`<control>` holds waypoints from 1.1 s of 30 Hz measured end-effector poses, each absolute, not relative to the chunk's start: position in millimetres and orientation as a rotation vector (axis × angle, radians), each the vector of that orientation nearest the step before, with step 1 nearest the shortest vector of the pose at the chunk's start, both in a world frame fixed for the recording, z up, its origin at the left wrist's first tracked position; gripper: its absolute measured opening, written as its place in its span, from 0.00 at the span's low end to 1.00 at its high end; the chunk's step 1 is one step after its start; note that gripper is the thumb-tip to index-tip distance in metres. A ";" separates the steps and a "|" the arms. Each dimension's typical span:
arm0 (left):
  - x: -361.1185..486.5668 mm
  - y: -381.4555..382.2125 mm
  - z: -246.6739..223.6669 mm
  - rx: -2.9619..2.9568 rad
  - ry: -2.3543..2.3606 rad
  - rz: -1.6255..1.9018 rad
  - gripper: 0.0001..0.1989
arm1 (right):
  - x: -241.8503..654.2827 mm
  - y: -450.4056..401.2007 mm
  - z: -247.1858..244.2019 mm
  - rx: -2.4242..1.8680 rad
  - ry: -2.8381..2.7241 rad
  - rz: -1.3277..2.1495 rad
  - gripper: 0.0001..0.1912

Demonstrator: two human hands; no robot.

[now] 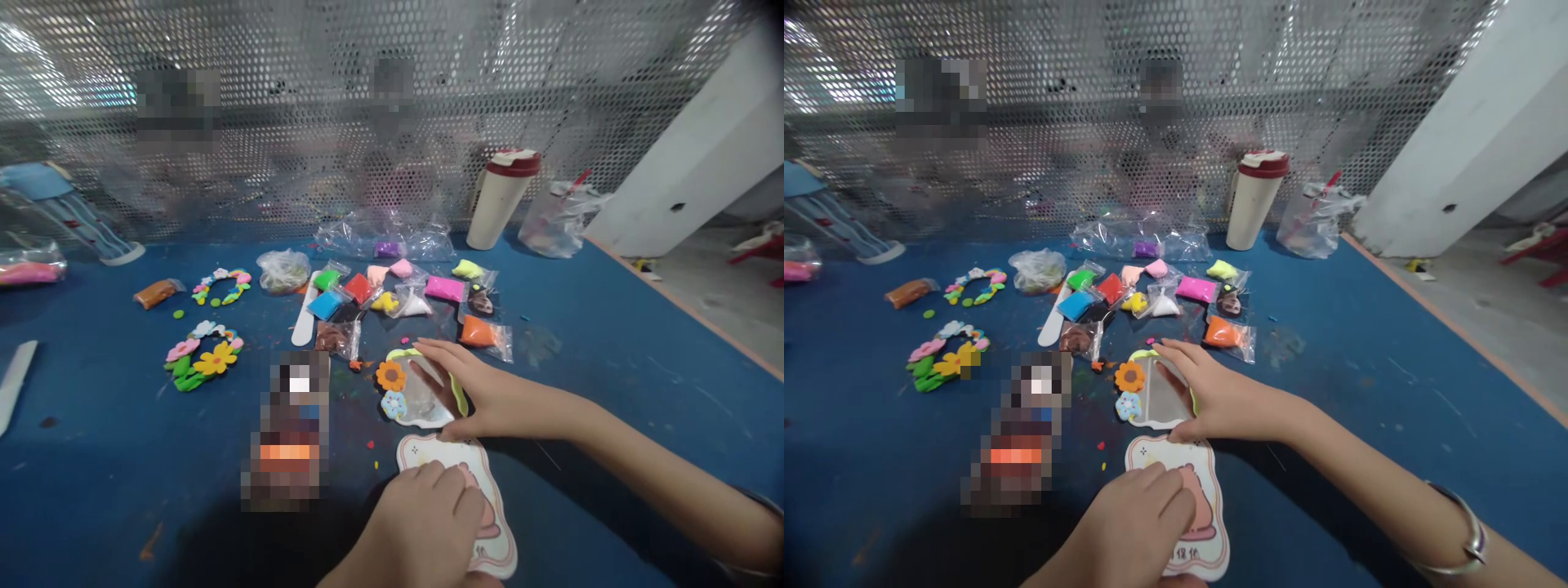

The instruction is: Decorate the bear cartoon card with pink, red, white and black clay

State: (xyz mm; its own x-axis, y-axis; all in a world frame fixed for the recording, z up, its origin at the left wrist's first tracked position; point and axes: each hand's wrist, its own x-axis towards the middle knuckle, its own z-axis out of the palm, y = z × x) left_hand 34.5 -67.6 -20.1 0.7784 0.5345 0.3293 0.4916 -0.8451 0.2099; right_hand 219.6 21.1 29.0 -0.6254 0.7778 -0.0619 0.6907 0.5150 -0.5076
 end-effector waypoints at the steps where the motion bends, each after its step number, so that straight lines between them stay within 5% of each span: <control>1: 35.0 -67.2 -22.1 2.867 0.821 0.602 0.24 | 221.1 22.3 29.7 -1.258 -2.581 0.780 0.52; 22: 42.5 -61.0 -21.5 2.755 0.829 1.099 0.28 | 223.5 50.2 31.0 -1.183 -2.522 0.820 0.53; 28: 39.5 -61.5 -19.8 2.740 0.808 1.023 0.27 | 214.8 116.2 59.4 -1.456 -2.271 0.461 0.18; 33: 36.5 -62.5 -17.4 2.722 0.774 0.951 0.24 | 185.4 183.6 51.0 -1.918 -2.078 0.336 0.17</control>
State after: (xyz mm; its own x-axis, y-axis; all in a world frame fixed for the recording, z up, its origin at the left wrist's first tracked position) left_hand 36.5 -62.5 -17.4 0.6646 0.5195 0.5371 0.4202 -0.8542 0.3063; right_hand 185.4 183.6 51.0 -0.0691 0.9961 0.0556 0.9278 0.0847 -0.3633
